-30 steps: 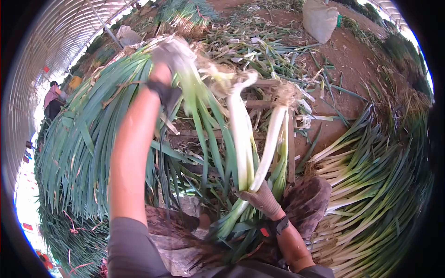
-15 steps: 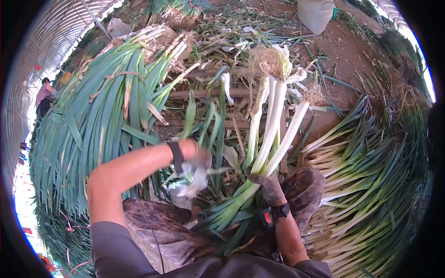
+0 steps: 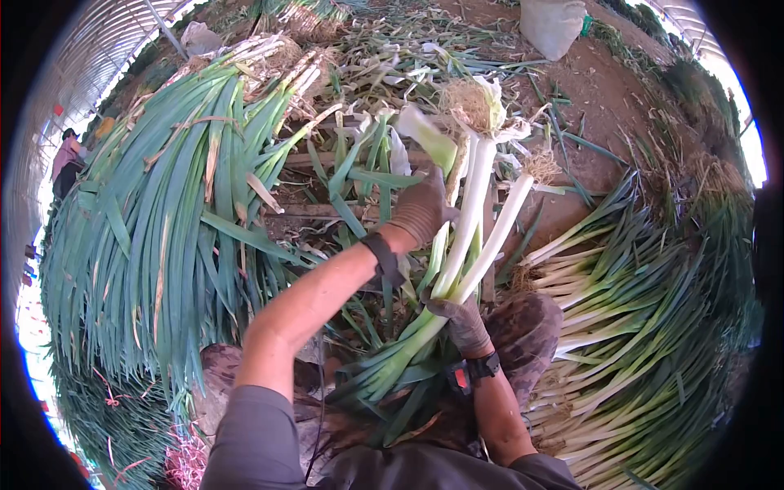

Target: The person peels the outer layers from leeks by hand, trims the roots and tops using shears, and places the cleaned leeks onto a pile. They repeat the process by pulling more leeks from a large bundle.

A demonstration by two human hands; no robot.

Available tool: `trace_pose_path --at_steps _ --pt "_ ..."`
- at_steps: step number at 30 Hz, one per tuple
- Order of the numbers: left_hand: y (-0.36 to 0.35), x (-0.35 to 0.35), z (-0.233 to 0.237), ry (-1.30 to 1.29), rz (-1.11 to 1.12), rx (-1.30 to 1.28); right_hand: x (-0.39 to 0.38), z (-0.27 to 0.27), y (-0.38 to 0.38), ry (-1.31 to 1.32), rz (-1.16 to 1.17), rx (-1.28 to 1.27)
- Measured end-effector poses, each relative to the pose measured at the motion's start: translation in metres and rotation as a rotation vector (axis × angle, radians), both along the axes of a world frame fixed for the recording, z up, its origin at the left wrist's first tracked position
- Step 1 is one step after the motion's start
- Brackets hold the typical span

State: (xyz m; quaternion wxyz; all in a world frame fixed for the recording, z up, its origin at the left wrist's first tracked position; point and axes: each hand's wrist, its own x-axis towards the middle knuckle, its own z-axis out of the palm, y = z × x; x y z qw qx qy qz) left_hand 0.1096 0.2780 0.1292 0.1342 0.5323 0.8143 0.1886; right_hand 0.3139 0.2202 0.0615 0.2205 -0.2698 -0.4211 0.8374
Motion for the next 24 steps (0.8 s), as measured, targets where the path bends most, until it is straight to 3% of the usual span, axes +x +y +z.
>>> trace_pose_path --at_steps 3,8,16,20,21,24 --pt "0.008 -0.001 -0.027 -0.013 0.060 0.146 -0.001 0.001 -0.001 0.005 -0.026 -0.017" --pt "-0.009 -0.023 -0.027 -0.105 0.056 0.288 -0.007 0.013 0.001 -0.016 -0.051 -0.037" --pt "-0.031 -0.020 -0.031 -0.367 0.062 0.543 -0.022 -0.011 0.000 -0.078 -0.219 0.035" --pt "-0.036 0.000 -0.019 -0.428 0.010 0.420 -0.024 -0.020 0.002 -0.094 -0.218 0.027" --pt "-0.031 0.003 -0.036 -0.391 0.004 0.369 -0.026 -0.022 0.005 -0.080 -0.206 0.006" --pt "-0.027 0.001 -0.044 -0.326 0.015 0.513 -0.029 -0.038 0.012 -0.045 -0.211 0.013"
